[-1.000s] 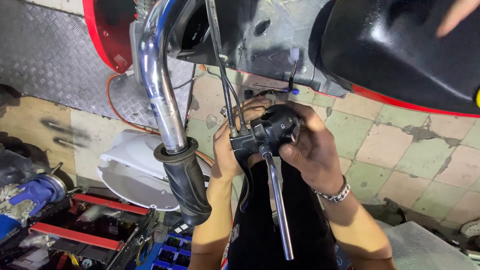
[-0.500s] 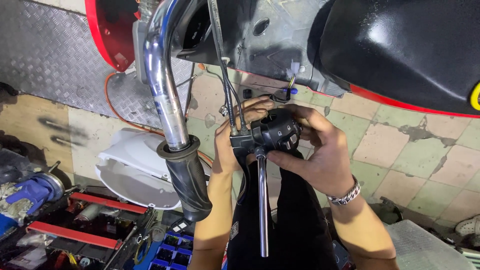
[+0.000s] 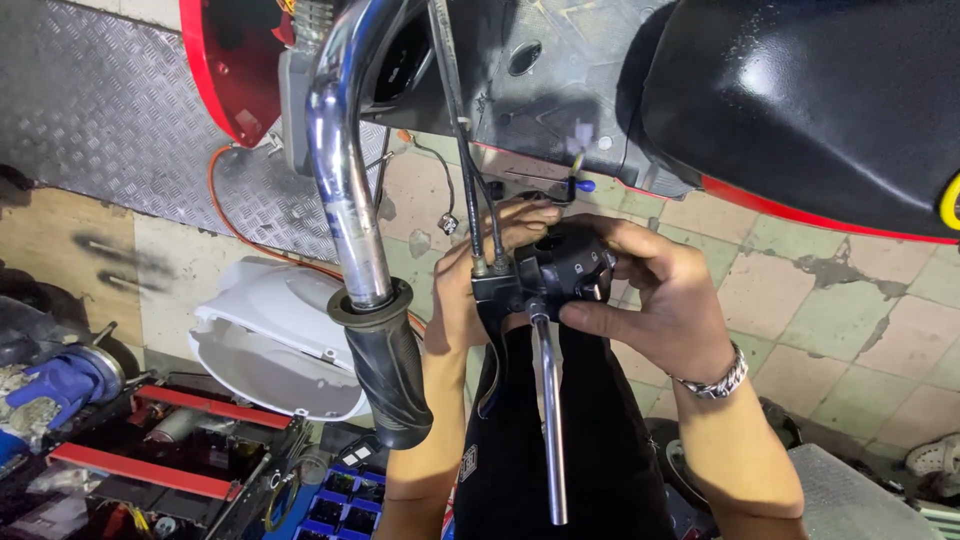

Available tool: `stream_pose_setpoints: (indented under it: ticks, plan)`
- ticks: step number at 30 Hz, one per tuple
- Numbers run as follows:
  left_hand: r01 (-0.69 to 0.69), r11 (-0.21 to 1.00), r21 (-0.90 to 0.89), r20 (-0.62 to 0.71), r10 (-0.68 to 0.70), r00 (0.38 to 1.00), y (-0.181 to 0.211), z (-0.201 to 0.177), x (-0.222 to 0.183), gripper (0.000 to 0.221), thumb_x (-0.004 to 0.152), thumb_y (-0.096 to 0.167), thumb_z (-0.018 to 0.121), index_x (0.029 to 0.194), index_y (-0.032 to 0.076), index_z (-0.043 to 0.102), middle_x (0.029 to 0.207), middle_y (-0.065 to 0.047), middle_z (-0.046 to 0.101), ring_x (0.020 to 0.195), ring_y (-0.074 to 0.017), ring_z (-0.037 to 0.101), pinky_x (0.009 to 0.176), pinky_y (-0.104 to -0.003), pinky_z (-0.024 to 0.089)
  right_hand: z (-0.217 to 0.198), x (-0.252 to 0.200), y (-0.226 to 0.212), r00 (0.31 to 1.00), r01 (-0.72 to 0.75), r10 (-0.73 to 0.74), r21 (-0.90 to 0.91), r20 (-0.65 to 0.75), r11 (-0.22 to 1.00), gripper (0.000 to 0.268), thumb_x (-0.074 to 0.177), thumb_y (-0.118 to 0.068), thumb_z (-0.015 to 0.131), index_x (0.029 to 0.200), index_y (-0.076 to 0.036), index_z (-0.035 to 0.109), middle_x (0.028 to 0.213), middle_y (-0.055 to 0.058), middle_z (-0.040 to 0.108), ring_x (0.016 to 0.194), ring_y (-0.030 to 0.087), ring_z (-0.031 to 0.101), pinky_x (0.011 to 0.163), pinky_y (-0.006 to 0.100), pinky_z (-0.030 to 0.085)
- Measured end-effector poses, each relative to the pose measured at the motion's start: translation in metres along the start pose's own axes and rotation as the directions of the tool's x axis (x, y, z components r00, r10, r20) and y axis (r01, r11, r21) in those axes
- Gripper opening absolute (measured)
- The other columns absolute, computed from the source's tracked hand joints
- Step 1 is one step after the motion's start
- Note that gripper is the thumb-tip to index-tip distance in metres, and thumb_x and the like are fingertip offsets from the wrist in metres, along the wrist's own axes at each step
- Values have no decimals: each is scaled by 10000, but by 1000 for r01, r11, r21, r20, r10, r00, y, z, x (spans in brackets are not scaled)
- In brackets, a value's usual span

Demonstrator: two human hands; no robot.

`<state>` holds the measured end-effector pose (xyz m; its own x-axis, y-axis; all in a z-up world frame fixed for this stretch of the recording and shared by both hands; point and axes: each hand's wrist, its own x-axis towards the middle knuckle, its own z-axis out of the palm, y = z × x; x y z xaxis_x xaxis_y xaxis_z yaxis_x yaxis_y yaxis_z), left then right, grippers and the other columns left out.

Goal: Disassembling a motorcycle handlebar switch assembly using a screwdriver to remove screws and separate the housing.

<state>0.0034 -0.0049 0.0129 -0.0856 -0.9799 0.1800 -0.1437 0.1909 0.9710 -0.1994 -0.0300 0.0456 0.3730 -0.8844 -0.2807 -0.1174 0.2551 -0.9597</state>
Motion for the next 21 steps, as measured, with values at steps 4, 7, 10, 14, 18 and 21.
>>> stream_pose_setpoints:
  ticks: [4, 7, 10, 14, 18, 21]
  plan:
    - [24, 1000, 11, 6, -24, 1000, 8, -1, 0, 670, 601, 78, 900, 1211, 35, 625, 1320, -127, 672, 1288, -328, 654, 1218, -480, 498, -6, 6, 12, 997, -4, -4, 104, 80, 995, 695, 661, 75, 841, 1315, 67, 605, 1110, 105, 709, 905, 158, 689, 868, 237, 577]
    - [-90, 996, 19, -119, 92, 989, 5, 13, 0, 580, 748, 225, 861, 1227, -15, 640, 1271, -178, 684, 1210, -397, 665, 1111, -521, 500, -10, 12, 52, 997, -35, 9, 333, 78, 942, 642, 660, 8, 862, 1255, 82, 633, 1037, 143, 716, 892, 173, 696, 823, 261, 587]
    - [-167, 985, 51, -297, 175, 939, 11, 27, 3, 529, 883, 357, 800, 1224, -19, 651, 1177, -193, 696, 1063, -433, 682, 939, -519, 527, -20, 25, 84, 997, -23, -12, 433, 78, 901, 553, 665, -164, 848, 1130, 83, 680, 932, 165, 717, 823, 170, 678, 725, 289, 594]
    - [-160, 861, 484, -359, 361, 861, 6, 44, 2, 503, 973, 395, 654, 1304, 38, 529, 1032, -215, 589, 740, -410, 545, 695, -506, 456, -20, 38, 68, 940, 208, -270, 276, 207, 938, 216, 1079, -349, 578, 1224, -265, 714, 1053, -287, 680, 1063, -172, 565, 815, 16, 481]
    - [-70, 762, 644, -342, 368, 864, 23, 53, 13, 458, 937, 406, 678, 1119, -11, 621, 958, -170, 592, 709, -342, 570, 751, -449, 468, 10, 46, 38, 991, -96, -39, 885, 127, 455, 743, 858, -330, 638, 1439, 73, 409, 1125, 228, 682, 936, 241, 697, 790, 274, 549]
    - [8, 695, 719, -370, 373, 851, 34, 55, 22, 276, 888, 214, 639, 1056, -3, 663, 884, -131, 559, 647, -298, 540, 797, -425, 460, 10, 49, 40, 998, -54, -11, 870, 68, 489, 684, 874, -323, 617, 1407, 61, 428, 1114, 211, 681, 932, 230, 688, 796, 272, 544]
